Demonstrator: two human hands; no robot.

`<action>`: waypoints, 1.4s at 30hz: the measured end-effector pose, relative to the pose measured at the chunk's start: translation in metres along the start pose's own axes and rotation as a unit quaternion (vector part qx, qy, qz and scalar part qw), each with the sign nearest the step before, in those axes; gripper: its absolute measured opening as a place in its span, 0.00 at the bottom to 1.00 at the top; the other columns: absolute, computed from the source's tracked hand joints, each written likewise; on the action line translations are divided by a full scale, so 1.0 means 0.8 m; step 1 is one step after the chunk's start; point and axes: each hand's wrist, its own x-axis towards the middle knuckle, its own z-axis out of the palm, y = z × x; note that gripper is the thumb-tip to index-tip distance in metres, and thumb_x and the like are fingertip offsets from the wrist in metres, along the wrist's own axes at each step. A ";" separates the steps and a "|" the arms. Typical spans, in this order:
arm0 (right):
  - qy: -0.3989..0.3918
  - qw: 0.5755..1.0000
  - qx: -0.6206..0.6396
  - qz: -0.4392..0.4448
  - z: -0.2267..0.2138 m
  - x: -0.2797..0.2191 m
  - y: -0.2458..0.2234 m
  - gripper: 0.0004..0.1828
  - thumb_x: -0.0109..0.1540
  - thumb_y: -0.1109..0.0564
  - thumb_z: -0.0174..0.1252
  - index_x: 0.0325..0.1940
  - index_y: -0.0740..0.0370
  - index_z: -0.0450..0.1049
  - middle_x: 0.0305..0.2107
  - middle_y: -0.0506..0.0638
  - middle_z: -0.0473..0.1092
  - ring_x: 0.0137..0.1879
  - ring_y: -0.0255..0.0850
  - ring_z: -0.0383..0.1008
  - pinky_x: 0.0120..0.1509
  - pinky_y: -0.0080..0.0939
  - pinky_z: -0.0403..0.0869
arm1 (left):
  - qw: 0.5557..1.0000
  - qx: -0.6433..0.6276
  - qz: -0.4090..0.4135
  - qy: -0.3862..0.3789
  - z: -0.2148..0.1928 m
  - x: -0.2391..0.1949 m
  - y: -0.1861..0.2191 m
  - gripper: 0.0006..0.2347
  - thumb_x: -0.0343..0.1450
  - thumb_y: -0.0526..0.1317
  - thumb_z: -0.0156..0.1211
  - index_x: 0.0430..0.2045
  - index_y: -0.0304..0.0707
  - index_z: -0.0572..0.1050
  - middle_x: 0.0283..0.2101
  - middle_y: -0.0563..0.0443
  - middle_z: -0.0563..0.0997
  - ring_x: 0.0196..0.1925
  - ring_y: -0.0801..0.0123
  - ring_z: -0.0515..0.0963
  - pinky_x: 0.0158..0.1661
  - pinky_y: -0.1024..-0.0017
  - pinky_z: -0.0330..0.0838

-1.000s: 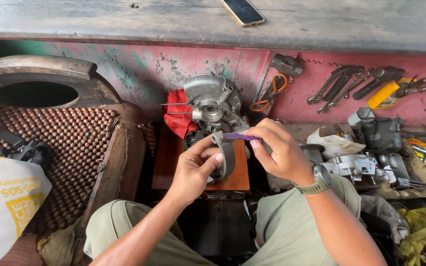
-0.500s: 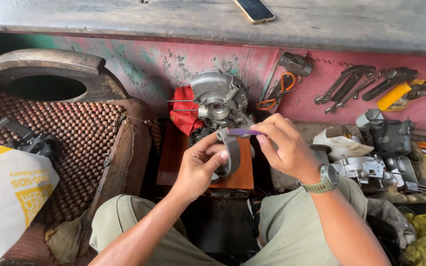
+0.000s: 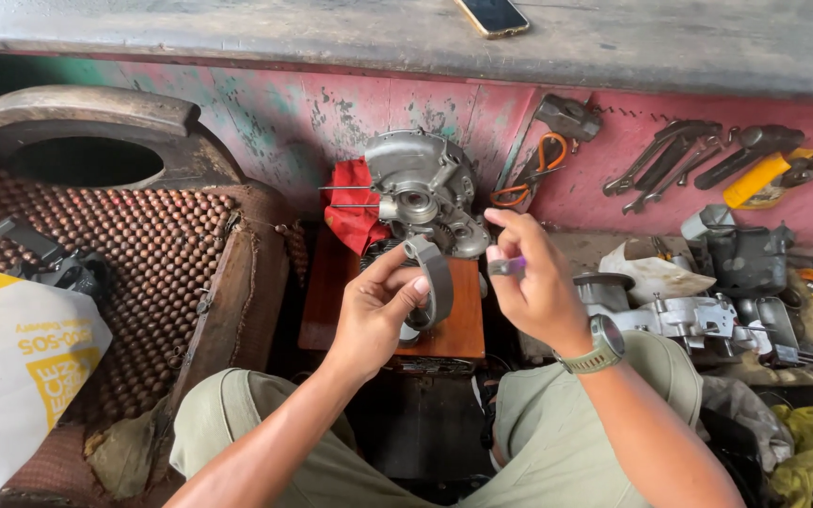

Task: Cleaning a motorcycle brake shoe with a small brush

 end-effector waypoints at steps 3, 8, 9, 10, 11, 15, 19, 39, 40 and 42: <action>-0.047 0.999 -0.015 -0.012 0.013 -0.005 0.000 0.19 0.65 0.64 0.54 0.61 0.64 0.69 0.28 0.51 0.62 0.32 0.50 0.69 0.41 0.48 0.74 | 1.000 -0.001 -0.001 -0.002 0.002 0.001 -0.004 0.21 0.72 0.30 0.63 0.62 0.30 0.71 0.38 0.45 0.86 0.33 0.78 0.76 0.39 0.78 0.78; -0.090 0.996 -0.001 -0.001 0.015 -0.006 -0.004 0.16 0.65 0.65 0.54 0.59 0.62 0.69 0.28 0.51 0.62 0.32 0.51 0.70 0.40 0.51 0.74 | 1.000 -0.001 -0.001 -0.002 0.005 0.000 0.005 0.21 0.71 0.30 0.63 0.61 0.30 0.71 0.37 0.46 0.86 0.32 0.78 0.77 0.38 0.79 0.78; -0.094 0.996 0.008 0.010 0.014 -0.007 -0.006 0.16 0.66 0.65 0.52 0.58 0.62 0.69 0.28 0.51 0.62 0.31 0.50 0.70 0.40 0.49 0.74 | 1.000 -0.001 -0.001 0.002 0.002 0.000 0.003 0.22 0.71 0.30 0.64 0.61 0.30 0.71 0.37 0.46 0.86 0.32 0.77 0.77 0.38 0.78 0.78; -0.094 0.995 0.008 0.013 0.014 -0.008 -0.010 0.16 0.66 0.65 0.52 0.58 0.62 0.69 0.28 0.51 0.62 0.31 0.50 0.70 0.40 0.49 0.74 | 1.000 -0.002 -0.004 0.002 0.001 -0.001 0.001 0.22 0.71 0.30 0.64 0.61 0.30 0.71 0.37 0.46 0.86 0.32 0.77 0.77 0.38 0.78 0.78; -0.116 0.993 0.018 0.024 0.014 -0.009 -0.015 0.16 0.65 0.66 0.52 0.57 0.63 0.69 0.27 0.52 0.62 0.31 0.51 0.70 0.38 0.50 0.73 | 1.000 -0.002 -0.005 0.005 0.000 -0.001 -0.001 0.21 0.71 0.30 0.63 0.62 0.30 0.71 0.38 0.45 0.86 0.33 0.77 0.77 0.39 0.78 0.78; -0.122 0.990 0.048 0.057 0.020 -0.016 -0.009 0.20 0.63 0.68 0.52 0.59 0.62 0.69 0.27 0.52 0.62 0.30 0.50 0.69 0.37 0.51 0.73 | 1.000 0.005 -0.011 0.006 0.002 -0.001 0.002 0.21 0.71 0.30 0.63 0.61 0.30 0.71 0.38 0.46 0.86 0.33 0.78 0.77 0.40 0.78 0.78; -0.108 0.990 0.030 0.080 0.015 -0.018 -0.007 0.19 0.62 0.68 0.53 0.57 0.62 0.69 0.27 0.52 0.64 0.30 0.49 0.69 0.37 0.49 0.73 | 1.000 0.011 -0.024 -0.003 0.006 -0.005 0.003 0.21 0.71 0.30 0.64 0.61 0.31 0.72 0.37 0.46 0.86 0.33 0.78 0.78 0.40 0.77 0.79; -0.033 0.968 0.123 0.218 0.013 -0.064 -0.013 0.12 0.66 0.62 0.57 0.53 0.61 0.67 0.28 0.53 0.73 0.26 0.38 0.67 0.31 0.37 0.69 | 0.998 0.018 -0.038 -0.038 0.005 -0.007 0.027 0.20 0.71 0.28 0.62 0.60 0.31 0.72 0.37 0.45 0.86 0.33 0.75 0.80 0.38 0.71 0.83; -0.027 0.966 0.119 0.228 0.017 -0.072 -0.008 0.12 0.66 0.62 0.57 0.53 0.61 0.67 0.28 0.53 0.73 0.26 0.38 0.67 0.31 0.37 0.69 | 0.998 0.017 -0.047 -0.047 0.004 -0.008 0.026 0.20 0.71 0.28 0.62 0.60 0.31 0.72 0.37 0.45 0.86 0.33 0.75 0.80 0.38 0.71 0.83; 0.009 0.944 0.219 0.246 0.027 -0.083 0.002 0.14 0.65 0.66 0.54 0.54 0.60 0.63 0.30 0.50 0.68 0.29 0.35 0.66 0.34 0.36 0.69 | 0.997 0.020 -0.055 -0.040 0.001 -0.008 0.028 0.20 0.72 0.29 0.59 0.61 0.30 0.71 0.37 0.43 0.85 0.33 0.74 0.80 0.36 0.68 0.84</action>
